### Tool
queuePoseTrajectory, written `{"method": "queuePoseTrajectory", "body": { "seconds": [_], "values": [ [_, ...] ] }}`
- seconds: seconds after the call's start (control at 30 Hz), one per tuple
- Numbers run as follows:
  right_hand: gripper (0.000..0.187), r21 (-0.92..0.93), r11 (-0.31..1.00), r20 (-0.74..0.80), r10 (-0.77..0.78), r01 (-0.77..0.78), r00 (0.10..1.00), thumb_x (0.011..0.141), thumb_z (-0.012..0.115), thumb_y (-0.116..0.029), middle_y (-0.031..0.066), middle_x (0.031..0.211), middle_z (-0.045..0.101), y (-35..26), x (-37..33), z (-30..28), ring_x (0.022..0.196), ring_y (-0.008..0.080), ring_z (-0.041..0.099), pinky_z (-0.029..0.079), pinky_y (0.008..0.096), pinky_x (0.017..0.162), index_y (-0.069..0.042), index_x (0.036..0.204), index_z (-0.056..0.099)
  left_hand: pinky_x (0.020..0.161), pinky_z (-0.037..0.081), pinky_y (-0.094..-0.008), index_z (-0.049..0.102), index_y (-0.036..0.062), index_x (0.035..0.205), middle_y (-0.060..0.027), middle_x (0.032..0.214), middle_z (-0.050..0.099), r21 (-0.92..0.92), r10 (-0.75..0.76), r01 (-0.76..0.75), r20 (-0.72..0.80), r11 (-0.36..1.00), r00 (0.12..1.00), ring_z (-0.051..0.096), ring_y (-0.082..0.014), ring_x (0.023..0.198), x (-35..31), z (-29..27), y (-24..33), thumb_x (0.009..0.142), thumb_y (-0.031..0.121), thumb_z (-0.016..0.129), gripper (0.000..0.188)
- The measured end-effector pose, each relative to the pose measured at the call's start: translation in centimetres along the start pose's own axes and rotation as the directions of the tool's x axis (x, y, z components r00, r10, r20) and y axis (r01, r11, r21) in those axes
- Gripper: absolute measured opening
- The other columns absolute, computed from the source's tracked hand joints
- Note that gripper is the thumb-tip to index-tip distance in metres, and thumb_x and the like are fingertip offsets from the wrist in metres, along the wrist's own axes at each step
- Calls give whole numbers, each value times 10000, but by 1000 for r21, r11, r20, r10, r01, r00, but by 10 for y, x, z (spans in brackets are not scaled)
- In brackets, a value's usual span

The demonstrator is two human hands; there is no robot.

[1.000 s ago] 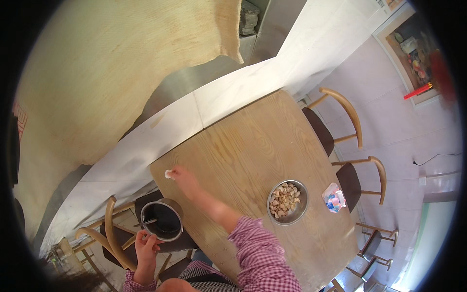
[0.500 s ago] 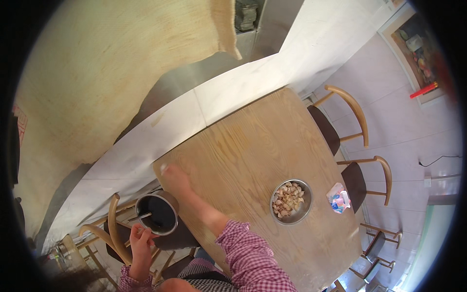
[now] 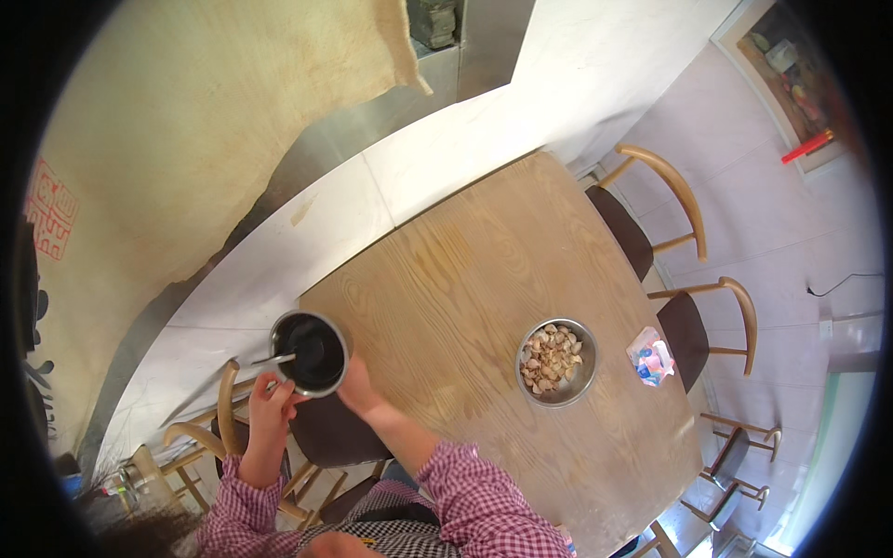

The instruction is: The person wipes multiple dining tables with a tissue, moving around the restaurant to clean each surface. They handle a metal bowl, a cup, and a bottle, placing them on the tables while wiping.

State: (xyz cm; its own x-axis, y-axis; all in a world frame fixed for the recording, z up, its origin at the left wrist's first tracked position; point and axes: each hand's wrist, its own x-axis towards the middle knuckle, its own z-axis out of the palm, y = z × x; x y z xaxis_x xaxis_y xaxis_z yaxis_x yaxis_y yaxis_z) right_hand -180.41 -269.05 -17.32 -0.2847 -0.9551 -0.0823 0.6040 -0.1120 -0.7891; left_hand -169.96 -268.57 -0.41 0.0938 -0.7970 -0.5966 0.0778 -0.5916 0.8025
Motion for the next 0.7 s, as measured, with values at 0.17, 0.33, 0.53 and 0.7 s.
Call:
{"method": "queuePoseTrajectory", "body": {
  "seconds": [0.17, 0.33, 0.53, 0.7],
  "values": [
    [114, -871, 473, 278, 248, 134, 928, 848, 555, -114, 110, 860, 561, -63, -100, -44, 773, 314, 562, 459, 387, 694, -83, 942, 610, 439, 365, -203, 480, 72, 967, -57, 793, 630, -36, -28, 31, 87, 999, 996, 664, -175, 664, 47, 43, -9, 841, 66, 621, 189],
    [93, -897, 411, -88, 198, -165, 976, 840, 571, -89, 92, 920, 579, -132, -149, -108, 818, 270, 608, 490, 352, 681, -74, 907, 633, 527, 413, -217, 464, 75, 967, -68, 795, 640, -90, -49, 67, 186, 994, 981, 684, -209, 742, 85, 106, -24, 829, 62, 620, 208],
    [56, -793, 542, -342, -17, -279, 940, 827, 619, -36, 76, 853, 608, -205, -187, -155, 745, 159, 608, 483, 280, 653, -25, 880, 633, 586, 457, -232, 453, 62, 958, -80, 888, 629, -155, -7, 37, 192, 987, 981, 679, -201, 798, 108, 159, -33, 845, 54, 588, 176],
    [113, -582, 698, -632, -65, -417, 773, 829, 637, -73, 49, 893, 621, -223, -238, -212, 775, 148, 609, 480, 267, 674, -25, 931, 618, 668, 482, -257, 470, 36, 1031, -114, 965, 595, -169, 37, -7, 176, 986, 984, 651, -201, 837, 123, 157, -50, 848, 179, 655, 296]
  ]
}}
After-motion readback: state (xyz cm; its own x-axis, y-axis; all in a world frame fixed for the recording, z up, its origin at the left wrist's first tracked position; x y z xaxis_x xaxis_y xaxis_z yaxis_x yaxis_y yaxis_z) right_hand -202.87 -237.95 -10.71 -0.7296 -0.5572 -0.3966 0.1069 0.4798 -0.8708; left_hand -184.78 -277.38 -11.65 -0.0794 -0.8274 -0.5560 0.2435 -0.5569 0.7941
